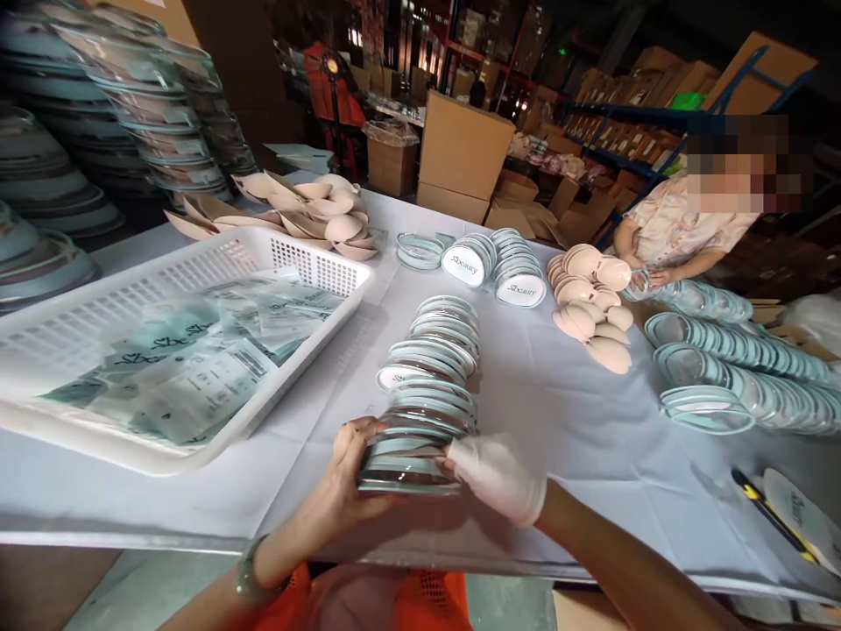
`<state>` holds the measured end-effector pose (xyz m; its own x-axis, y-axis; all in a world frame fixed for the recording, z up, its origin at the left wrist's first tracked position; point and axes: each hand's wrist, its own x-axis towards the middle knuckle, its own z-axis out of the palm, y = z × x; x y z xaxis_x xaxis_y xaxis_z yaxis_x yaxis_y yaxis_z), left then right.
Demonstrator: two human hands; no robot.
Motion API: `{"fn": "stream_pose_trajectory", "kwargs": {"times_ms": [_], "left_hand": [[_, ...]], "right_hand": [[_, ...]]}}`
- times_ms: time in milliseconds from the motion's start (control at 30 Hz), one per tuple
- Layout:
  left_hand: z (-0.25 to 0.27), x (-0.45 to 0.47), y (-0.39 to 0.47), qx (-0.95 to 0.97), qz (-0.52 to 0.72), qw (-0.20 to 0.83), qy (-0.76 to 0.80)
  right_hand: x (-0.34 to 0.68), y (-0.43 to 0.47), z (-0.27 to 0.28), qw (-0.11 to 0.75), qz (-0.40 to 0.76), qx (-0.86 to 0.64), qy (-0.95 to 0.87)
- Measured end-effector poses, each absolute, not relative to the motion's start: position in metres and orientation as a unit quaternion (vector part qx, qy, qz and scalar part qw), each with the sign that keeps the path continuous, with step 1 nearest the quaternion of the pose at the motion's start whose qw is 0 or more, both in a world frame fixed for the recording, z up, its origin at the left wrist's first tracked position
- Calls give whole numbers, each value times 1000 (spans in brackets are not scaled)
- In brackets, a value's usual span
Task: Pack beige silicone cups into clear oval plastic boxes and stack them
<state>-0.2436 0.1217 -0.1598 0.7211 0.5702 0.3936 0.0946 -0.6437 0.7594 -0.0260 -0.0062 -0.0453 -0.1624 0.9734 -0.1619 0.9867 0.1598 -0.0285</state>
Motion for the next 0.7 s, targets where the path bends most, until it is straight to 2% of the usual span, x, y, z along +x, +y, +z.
{"fn": "stream_pose_trajectory", "kwargs": {"times_ms": [33,100,167,233,300,333,433,467,500,533,633,700], "left_hand": [[-160,-244,121,850,317,373,195],[-160,-244,121,858,310,369,179],[-160,-244,121,865,308,362,162],[-161,-245,121,866,314,356,156],[-162,-246,122,862,321,358,161],[-163,-247,122,860,320,360,166],[-159,-247,119,862,293,371,184],[-156,-247,118,863,281,374,189],[-152,-247,118,865,273,375,189],[-148,-248,119,866,273,375,185],[-137,-247,134,844,328,385,177],[-135,-240,154,795,370,431,214]], "right_hand": [[-28,-8,-51,52,-75,646,758],[-36,-10,-57,107,-87,646,751],[-43,-11,-56,184,-71,655,729],[-44,-13,-53,203,-43,668,715],[-35,-19,-52,115,-59,655,745],[-28,-24,-53,25,-67,660,747],[-1,-36,-63,-347,-21,692,632],[7,-35,-68,-437,4,698,567],[13,-32,-73,-488,15,700,521],[16,-26,-78,-505,10,701,504],[16,1,-95,-467,-23,710,527],[11,19,-108,-456,-42,725,515]]}}
